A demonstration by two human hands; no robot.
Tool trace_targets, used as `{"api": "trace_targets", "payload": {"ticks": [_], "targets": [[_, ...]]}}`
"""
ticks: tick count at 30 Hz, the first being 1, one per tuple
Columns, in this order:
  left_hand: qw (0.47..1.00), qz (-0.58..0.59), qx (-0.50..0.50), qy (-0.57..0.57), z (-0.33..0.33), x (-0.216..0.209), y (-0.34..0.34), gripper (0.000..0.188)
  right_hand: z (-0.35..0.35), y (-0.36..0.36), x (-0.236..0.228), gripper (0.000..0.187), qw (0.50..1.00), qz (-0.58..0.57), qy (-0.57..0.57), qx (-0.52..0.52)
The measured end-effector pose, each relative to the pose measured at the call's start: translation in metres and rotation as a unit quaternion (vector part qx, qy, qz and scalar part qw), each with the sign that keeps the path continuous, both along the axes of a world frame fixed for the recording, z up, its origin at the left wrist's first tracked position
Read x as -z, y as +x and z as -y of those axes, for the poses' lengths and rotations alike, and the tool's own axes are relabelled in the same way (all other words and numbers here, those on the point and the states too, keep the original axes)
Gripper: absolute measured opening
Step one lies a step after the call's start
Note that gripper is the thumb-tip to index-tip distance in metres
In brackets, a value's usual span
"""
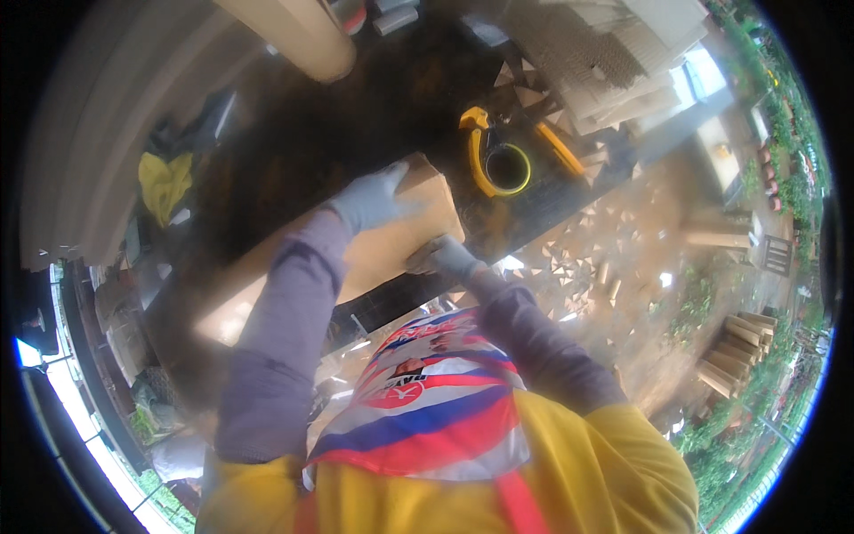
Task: The person repeatedly folds cardboard sheets into boxes, seals them with packing tape, and affixes shipping labels. They handle multiple boxes one at a time, using a tape dispenser and a box cutter to trim tape and open flaps.
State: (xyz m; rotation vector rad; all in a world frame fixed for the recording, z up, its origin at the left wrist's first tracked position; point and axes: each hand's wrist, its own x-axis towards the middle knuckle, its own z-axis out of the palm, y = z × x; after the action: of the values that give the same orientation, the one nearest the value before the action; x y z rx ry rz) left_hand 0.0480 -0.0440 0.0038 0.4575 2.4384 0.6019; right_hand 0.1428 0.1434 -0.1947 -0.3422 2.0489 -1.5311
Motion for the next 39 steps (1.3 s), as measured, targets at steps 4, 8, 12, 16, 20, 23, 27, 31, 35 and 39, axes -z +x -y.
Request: {"api": "trace_targets", "payload": {"ticks": [4, 8, 12, 16, 20, 23, 27, 31, 35, 39], "targets": [[0.986, -0.039, -0.145, -0.071, 0.096, -0.021, 0.069, 0.089, -0.06, -0.019, -0.058, 0.028, 0.979, -0.08, 0.062, 0.178], [0.928, -0.217, -0.271, -0.139, 0.237, -0.007, 0.161, 0.067, -0.021, -0.021, -0.115, 0.033, 0.951, -0.091, -0.119, 0.269], [0.748, -0.356, -0.506, -0.241, 0.325, 0.017, 0.226, 0.05, -0.004, -0.03, -0.113, 0.037, 0.982, -0.008, -0.027, 0.186], [0.614, -0.355, -0.702, 0.062, 0.347, 0.047, 0.232, 0.047, -0.063, -0.07, -0.081, 0.023, 0.976, -0.193, 0.101, -0.019], [0.471, -0.31, -0.765, 0.311, 0.326, 0.073, 0.24, 0.029, -0.077, -0.134, -0.074, 0.022, 0.849, -0.38, 0.258, -0.262], [0.463, -0.435, -0.772, 0.006, 0.275, 0.072, 0.273, 0.032, -0.033, -0.183, -0.085, 0.023, 0.801, -0.42, 0.246, -0.35], [0.232, -0.361, -0.901, 0.065, 0.154, 0.055, 0.349, 0.042, 0.038, -0.221, -0.092, 0.025, 0.736, -0.465, 0.221, -0.44], [0.118, -0.339, -0.929, 0.09, -0.008, 0.064, 0.464, 0.047, 0.088, -0.188, -0.094, 0.026, 0.683, -0.483, 0.203, -0.509], [-0.074, -0.237, -0.959, 0.135, -0.167, 0.085, 0.558, 0.048, 0.119, -0.117, -0.098, 0.028, 0.627, -0.484, 0.177, -0.584], [-0.21, -0.245, -0.942, 0.093, -0.306, 0.106, 0.614, 0.042, 0.128, -0.053, -0.094, 0.03, 0.587, -0.462, 0.156, -0.646]]}}
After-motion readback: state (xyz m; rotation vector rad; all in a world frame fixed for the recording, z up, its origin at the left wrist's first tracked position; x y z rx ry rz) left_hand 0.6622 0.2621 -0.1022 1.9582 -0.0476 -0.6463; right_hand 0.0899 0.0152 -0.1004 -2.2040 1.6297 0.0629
